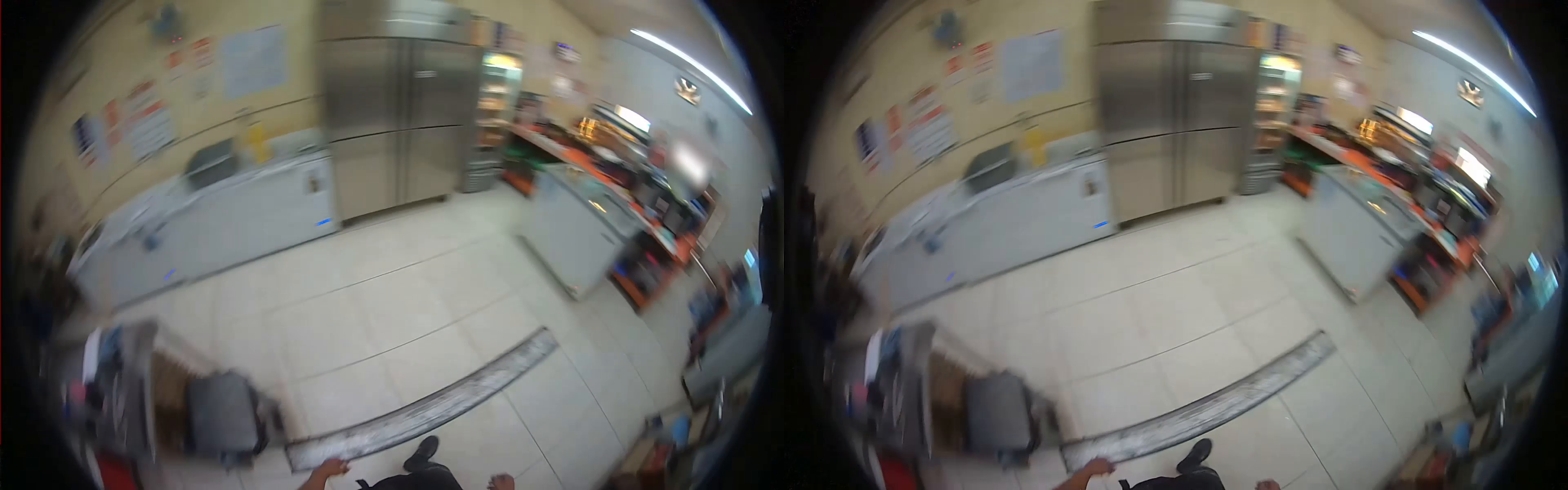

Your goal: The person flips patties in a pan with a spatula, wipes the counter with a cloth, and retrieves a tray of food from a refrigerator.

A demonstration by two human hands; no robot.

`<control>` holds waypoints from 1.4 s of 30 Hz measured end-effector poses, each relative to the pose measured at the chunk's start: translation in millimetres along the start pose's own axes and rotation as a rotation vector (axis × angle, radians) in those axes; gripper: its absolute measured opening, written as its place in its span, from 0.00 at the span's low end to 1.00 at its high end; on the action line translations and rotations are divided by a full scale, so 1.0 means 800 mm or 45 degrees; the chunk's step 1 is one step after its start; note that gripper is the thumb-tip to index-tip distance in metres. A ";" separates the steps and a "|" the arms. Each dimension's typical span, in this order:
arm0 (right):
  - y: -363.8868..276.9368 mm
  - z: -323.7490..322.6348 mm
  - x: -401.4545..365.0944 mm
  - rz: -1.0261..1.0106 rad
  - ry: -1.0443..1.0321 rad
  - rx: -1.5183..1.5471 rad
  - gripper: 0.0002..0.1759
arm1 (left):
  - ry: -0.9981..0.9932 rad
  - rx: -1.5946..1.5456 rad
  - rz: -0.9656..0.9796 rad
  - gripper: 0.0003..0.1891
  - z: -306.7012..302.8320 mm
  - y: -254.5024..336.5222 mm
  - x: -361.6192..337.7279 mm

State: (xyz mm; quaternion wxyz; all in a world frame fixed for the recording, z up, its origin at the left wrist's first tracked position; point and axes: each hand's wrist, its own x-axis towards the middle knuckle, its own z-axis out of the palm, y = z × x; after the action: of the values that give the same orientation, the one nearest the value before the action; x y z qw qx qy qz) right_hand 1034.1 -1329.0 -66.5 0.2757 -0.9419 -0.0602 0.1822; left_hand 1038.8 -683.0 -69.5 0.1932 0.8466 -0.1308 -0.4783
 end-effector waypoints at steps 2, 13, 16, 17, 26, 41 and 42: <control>-0.043 -0.054 0.128 0.544 -0.228 0.593 0.18 | 0.181 -0.491 -0.252 0.25 -0.074 0.012 0.029; -0.126 -0.366 0.653 0.205 0.003 0.533 0.19 | 0.627 -1.087 -0.115 0.18 -0.519 0.126 0.351; -0.036 -0.357 0.767 0.128 0.075 0.411 0.24 | 0.601 -1.043 -0.072 0.16 -0.639 0.136 0.438; -0.025 -0.368 0.783 0.240 0.115 0.248 0.25 | 0.585 -1.021 -0.064 0.15 -0.681 0.136 0.466; 0.161 -0.433 0.894 1.195 0.574 0.932 0.22 | 0.620 -0.416 0.050 0.10 -1.105 0.080 0.676; 0.311 -0.881 1.592 0.277 -0.033 -0.045 0.24 | 0.777 -1.020 0.177 0.18 -1.623 0.367 1.067; 0.275 -0.949 1.656 0.503 -0.035 0.324 0.23 | 0.741 -1.081 0.150 0.17 -1.620 0.339 1.111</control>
State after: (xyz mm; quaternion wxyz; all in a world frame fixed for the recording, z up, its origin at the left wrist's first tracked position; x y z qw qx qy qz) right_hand 2550.1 -1608.2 -2.8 0.3502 -0.8905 0.1450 0.2515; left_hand 2595.7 -1024.0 -15.1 0.5747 0.7828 0.0866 -0.2222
